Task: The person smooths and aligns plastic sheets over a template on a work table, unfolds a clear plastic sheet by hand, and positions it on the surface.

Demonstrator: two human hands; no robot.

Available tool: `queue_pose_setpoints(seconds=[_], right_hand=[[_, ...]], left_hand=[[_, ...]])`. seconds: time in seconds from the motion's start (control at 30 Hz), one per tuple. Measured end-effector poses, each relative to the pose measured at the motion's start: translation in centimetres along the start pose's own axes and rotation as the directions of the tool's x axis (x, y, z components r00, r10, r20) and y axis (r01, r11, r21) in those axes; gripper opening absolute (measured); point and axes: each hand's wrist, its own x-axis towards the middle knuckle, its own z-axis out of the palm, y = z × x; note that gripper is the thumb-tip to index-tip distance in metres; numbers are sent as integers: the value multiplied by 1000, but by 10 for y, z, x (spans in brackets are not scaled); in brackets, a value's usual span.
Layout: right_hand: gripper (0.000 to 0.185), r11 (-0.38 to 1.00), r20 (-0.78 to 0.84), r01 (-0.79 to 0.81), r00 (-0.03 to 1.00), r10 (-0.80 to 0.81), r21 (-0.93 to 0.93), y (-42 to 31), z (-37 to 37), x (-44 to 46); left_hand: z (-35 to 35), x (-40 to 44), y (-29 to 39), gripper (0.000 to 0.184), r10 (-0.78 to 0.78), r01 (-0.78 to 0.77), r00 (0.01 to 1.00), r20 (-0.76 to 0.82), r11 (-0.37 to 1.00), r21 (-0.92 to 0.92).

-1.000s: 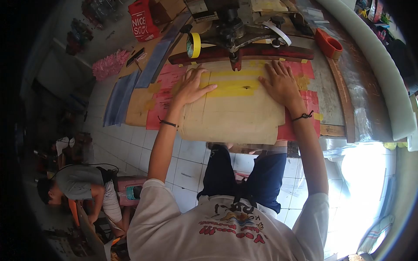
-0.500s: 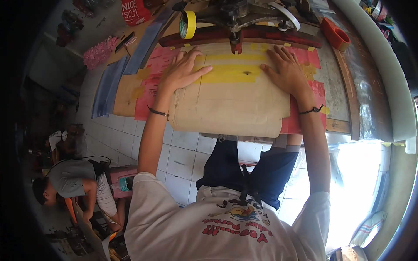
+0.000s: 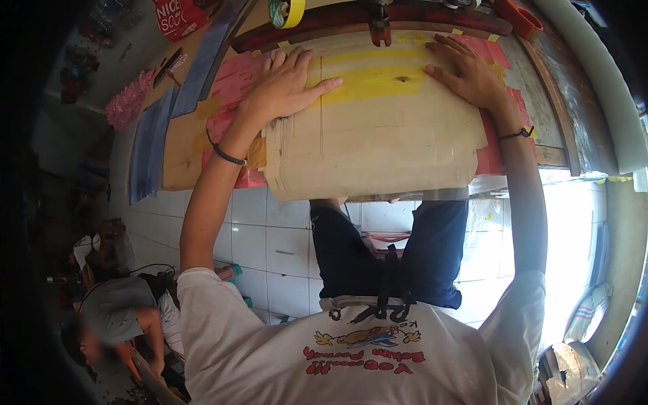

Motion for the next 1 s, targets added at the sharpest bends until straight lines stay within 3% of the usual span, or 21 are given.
queue_pose_setpoints(seconds=[0.1,0.2,0.3,0.4,0.6,0.7,0.8,1.0], right_hand=[[56,1000,1,-4,1000,4,6,0,-1,1],[55,998,6,5,1000,-4,-56,0,0,1],[55,1000,32,6,999,-5,-31,-4,-3,3],[56,997,34,-15,999,17,-71,-8,-2,4],[52,991,30,-83,996,86,-107,-6,2,6],[50,984,-15,-153,988,152,-96,-1,7,6],[53,983,-10,-160,987,160,-90,2,9,7],[57,981,3,-161,987,162,-104,1,7,7]], left_hand=[[-12,5,-1,97,-13,13,993,120,1000,5],[-6,2,-4,98,9,-6,999,41,997,-72],[-28,5,3,95,-40,58,982,183,994,-94],[-3,0,-8,94,-16,20,999,31,990,-136],[2,4,-8,74,-99,114,986,133,986,-117],[3,3,-10,65,-79,90,989,128,992,-87],[8,3,-9,64,-61,64,992,107,998,-22],[-8,10,-2,70,-164,202,966,199,961,-190]])
